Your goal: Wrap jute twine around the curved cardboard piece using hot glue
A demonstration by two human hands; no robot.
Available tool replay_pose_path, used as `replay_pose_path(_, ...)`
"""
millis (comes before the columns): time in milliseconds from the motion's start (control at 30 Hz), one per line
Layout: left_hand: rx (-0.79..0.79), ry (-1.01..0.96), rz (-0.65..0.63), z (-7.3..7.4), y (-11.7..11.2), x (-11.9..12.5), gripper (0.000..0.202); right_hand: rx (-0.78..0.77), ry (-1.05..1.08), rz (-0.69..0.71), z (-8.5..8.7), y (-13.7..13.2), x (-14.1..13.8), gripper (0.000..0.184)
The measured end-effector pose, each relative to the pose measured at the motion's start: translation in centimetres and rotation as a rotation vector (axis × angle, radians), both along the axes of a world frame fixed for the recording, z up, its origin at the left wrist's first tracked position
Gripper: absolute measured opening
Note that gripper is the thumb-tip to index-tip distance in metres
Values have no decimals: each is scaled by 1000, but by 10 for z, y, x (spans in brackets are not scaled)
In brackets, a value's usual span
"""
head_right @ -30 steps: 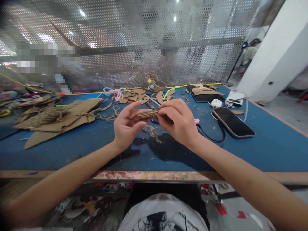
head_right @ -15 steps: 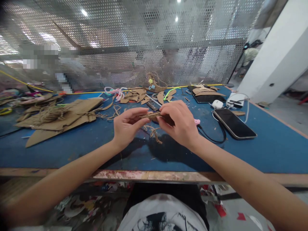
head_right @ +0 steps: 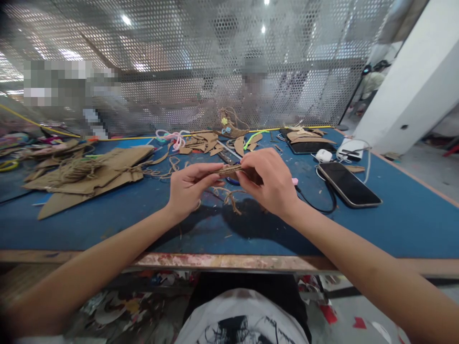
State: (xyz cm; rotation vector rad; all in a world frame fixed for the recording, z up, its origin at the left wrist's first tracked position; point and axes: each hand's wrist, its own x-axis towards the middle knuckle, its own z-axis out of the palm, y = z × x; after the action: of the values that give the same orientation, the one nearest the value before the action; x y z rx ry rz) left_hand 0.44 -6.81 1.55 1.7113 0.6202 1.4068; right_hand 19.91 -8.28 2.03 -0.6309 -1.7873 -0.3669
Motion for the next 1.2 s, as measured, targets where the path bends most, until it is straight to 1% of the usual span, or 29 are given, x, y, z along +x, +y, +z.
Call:
replay_pose_path(100,-20,15,-34,0,1,-4,24,-20,11,-8,0,0,0,11)
replay_pose_path(133,-47,19,-67,0,1,-5,30,-30,18,-20,0,0,1,10)
replay_pose_path(233,-170,-24,-222,0,2,-5,58,-74,59,-84,-2,2,4,8)
replay_pose_path(267,-209,-56,-256,-1,2,-4,64,-91,80,-104,-3,4,5,7)
replay_pose_path(300,-237,-88,-263,-1,3,-3,66,-107,100,-119,-3,6,7,7)
replay_pose_path(367,-261,-147,-198,-2,7,-2,59,-135,139,-131,-5,10,10,7)
replay_pose_path(433,-284,-187,-84,-2,13,-2,46,-167,168,-124,-7,13,13,8)
replay_pose_path(500,-339,-193,13,-2,20,-5,35,-201,190,-107,-9,16,15,9)
replay_pose_path(567,-413,-181,66,-1,26,-9,33,-222,203,-85,-10,17,15,10)
replay_pose_path(700,-509,-178,92,0,30,-15,34,-224,219,-56,-10,18,15,11)
replay_pose_path(867,-548,-124,102,2,27,-12,31,-209,212,-51,-9,18,15,12)
replay_pose_path(1000,-520,-130,146,2,27,-11,38,-187,199,-52,-8,17,14,11)
replay_pose_path(1067,-487,-123,154,1,28,-12,37,-190,189,-51,-8,16,13,10)
replay_pose_path(1133,-451,-80,130,0,28,-13,35,-194,184,-52,-8,14,12,9)
replay_pose_path(1200,-411,7,55,-2,26,-11,45,-191,176,-53,-8,13,12,10)
